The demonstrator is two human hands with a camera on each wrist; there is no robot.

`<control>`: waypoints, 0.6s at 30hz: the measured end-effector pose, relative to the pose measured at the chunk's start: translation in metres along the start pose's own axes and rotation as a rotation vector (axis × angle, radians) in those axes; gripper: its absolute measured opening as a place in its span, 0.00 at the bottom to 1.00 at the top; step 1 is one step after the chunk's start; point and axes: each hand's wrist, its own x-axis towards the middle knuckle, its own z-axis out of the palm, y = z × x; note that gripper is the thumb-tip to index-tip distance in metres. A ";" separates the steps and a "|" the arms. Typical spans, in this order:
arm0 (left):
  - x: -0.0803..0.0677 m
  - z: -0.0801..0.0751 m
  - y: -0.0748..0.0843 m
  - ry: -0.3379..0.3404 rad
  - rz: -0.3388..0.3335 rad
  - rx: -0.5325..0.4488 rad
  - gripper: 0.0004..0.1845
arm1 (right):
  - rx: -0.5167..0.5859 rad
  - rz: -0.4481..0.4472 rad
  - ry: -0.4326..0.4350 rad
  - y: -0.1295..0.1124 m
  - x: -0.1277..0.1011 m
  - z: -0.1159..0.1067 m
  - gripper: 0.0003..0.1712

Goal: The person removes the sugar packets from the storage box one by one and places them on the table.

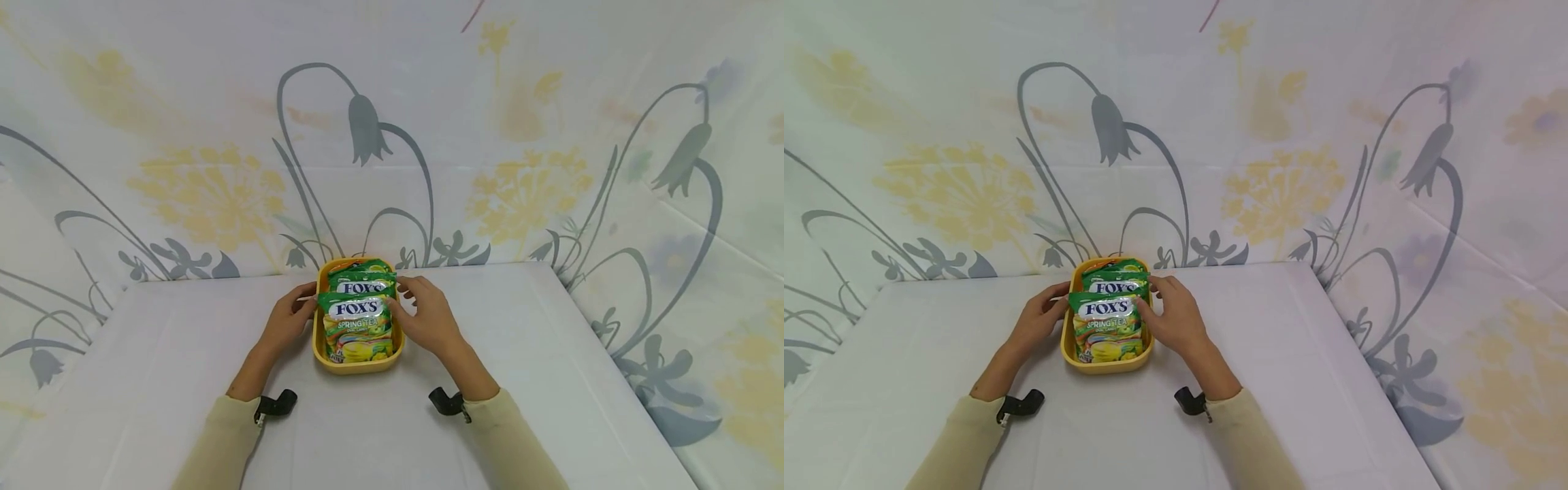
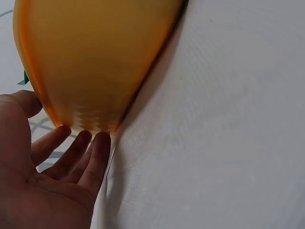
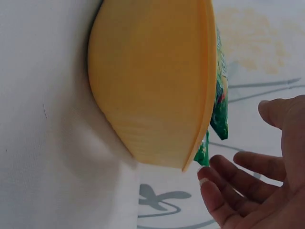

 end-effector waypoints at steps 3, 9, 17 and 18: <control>0.000 0.001 -0.001 -0.006 -0.001 -0.031 0.28 | -0.012 -0.004 -0.009 -0.002 -0.001 0.003 0.28; -0.003 0.000 -0.003 -0.016 0.019 -0.079 0.28 | -0.010 0.017 -0.057 -0.005 -0.001 0.008 0.22; -0.008 0.002 -0.008 -0.008 0.013 -0.110 0.28 | 0.009 0.087 -0.092 -0.008 -0.003 0.011 0.20; -0.008 0.002 -0.009 -0.007 0.013 -0.111 0.28 | 0.009 0.091 -0.097 -0.008 -0.003 0.011 0.19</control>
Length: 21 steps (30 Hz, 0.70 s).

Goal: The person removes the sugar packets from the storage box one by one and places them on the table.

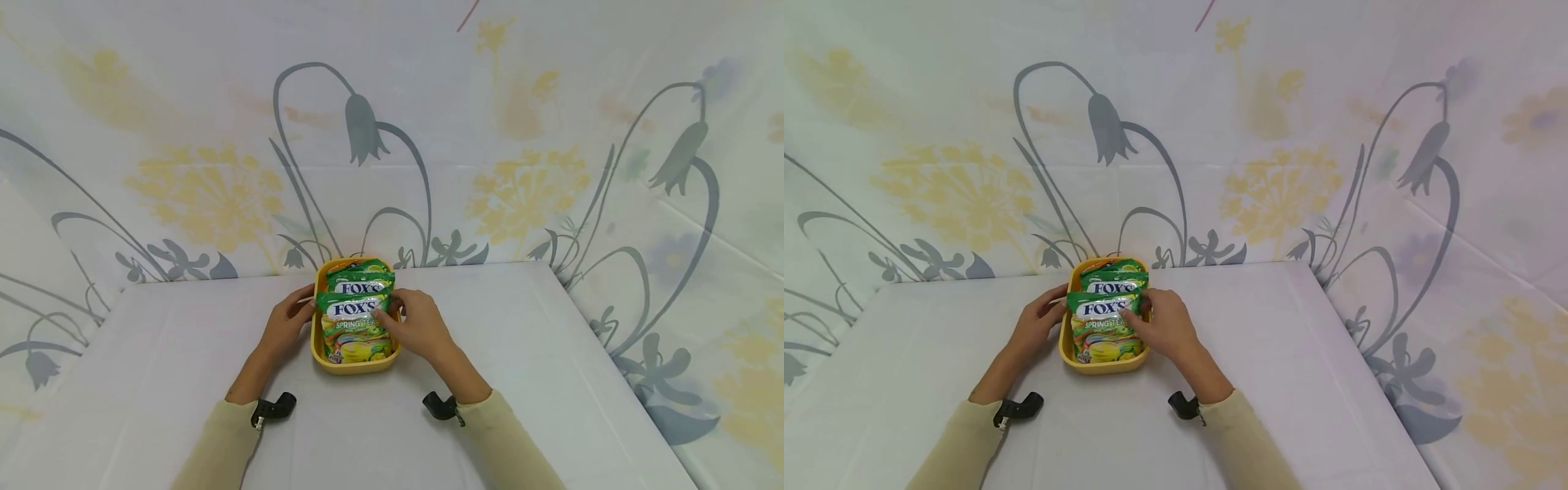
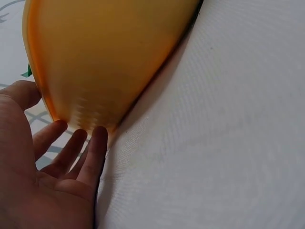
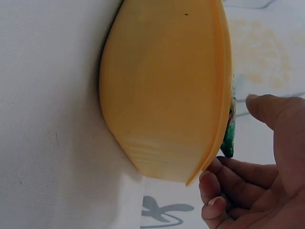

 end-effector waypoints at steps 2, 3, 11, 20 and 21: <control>0.000 0.000 -0.001 0.005 0.002 0.005 0.28 | -0.002 0.004 -0.013 -0.001 0.000 0.000 0.19; 0.000 0.000 -0.002 0.006 0.001 0.007 0.28 | -0.007 0.006 -0.020 -0.001 0.000 0.000 0.19; 0.000 0.001 -0.005 0.016 0.012 0.020 0.28 | -0.021 0.039 -0.079 -0.010 -0.005 0.001 0.28; 0.001 0.001 -0.005 0.013 0.027 -0.005 0.28 | 0.062 -0.015 -0.124 -0.018 -0.008 0.002 0.28; 0.001 0.001 -0.004 0.014 0.024 -0.005 0.27 | 0.065 -0.018 -0.129 -0.018 -0.008 0.002 0.29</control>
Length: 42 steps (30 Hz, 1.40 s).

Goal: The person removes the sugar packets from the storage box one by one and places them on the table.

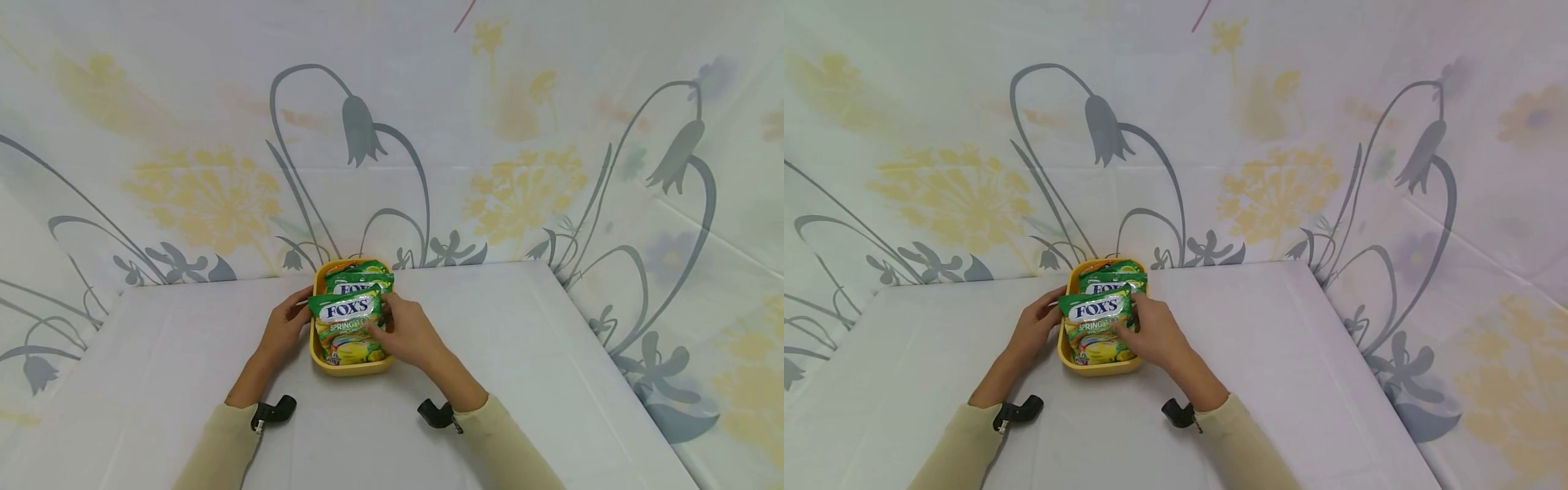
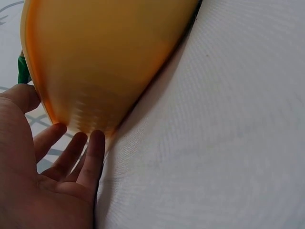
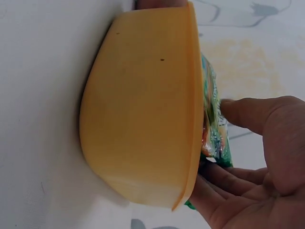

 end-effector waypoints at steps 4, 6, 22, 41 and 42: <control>0.001 0.000 0.000 0.007 -0.011 0.002 0.27 | 0.020 -0.009 -0.027 -0.002 -0.002 -0.001 0.35; 0.001 0.001 0.001 0.013 -0.021 -0.002 0.27 | 0.034 -0.007 -0.041 -0.003 -0.003 -0.002 0.36; 0.002 -0.001 0.000 0.006 -0.037 -0.041 0.27 | 0.088 -0.013 -0.136 -0.001 -0.001 -0.004 0.25; -0.001 0.000 0.003 0.007 -0.053 -0.048 0.27 | 0.107 -0.020 -0.030 -0.001 -0.003 0.002 0.19; 0.000 0.000 0.003 0.009 -0.051 -0.044 0.27 | 0.111 -0.017 -0.028 -0.001 -0.003 0.002 0.18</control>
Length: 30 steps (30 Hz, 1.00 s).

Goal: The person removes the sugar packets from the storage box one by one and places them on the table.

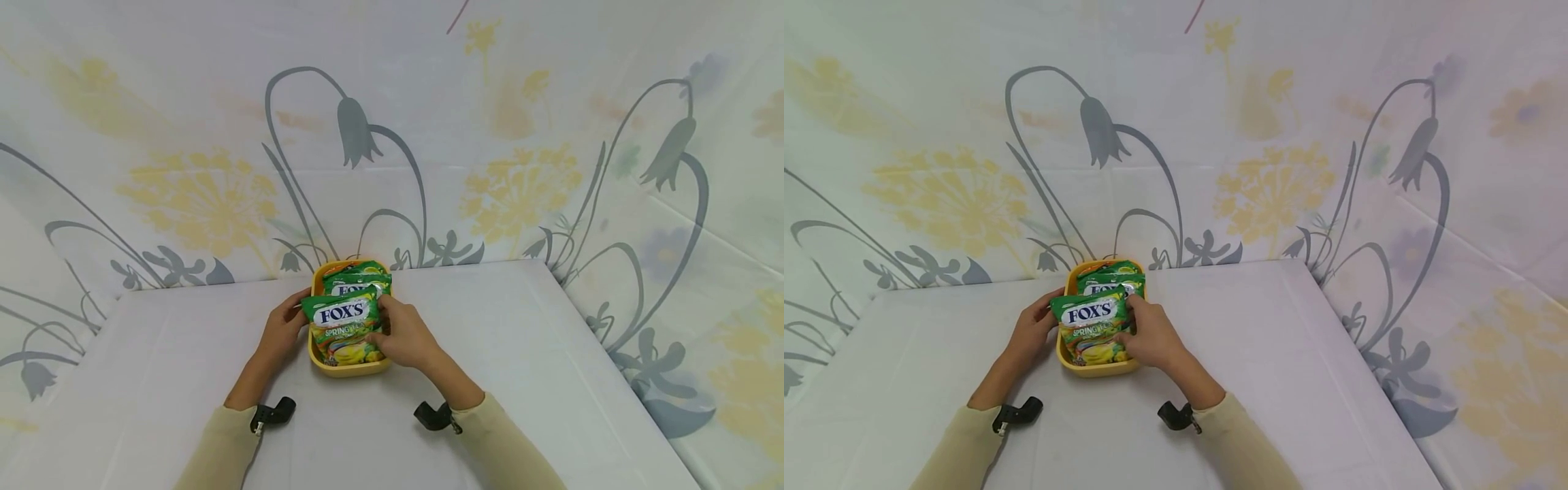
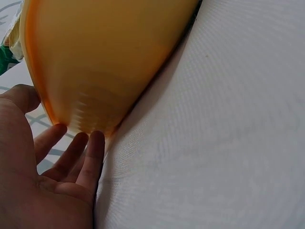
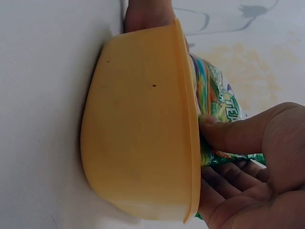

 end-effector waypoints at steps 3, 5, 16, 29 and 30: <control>0.001 0.000 -0.001 0.005 0.001 0.008 0.27 | 0.017 0.005 0.005 0.002 0.000 0.000 0.18; 0.001 0.000 -0.002 0.006 0.000 0.010 0.27 | 0.027 0.009 0.008 0.003 0.000 0.000 0.18; 0.000 0.000 -0.001 0.000 0.016 -0.011 0.26 | 0.067 0.006 0.053 0.001 0.000 -0.003 0.18; -0.001 0.001 -0.001 -0.006 0.023 -0.001 0.28 | 0.167 -0.012 0.145 -0.005 -0.002 -0.013 0.22; -0.001 0.001 -0.001 -0.008 0.024 -0.005 0.28 | 0.172 -0.010 0.150 -0.005 -0.002 -0.014 0.22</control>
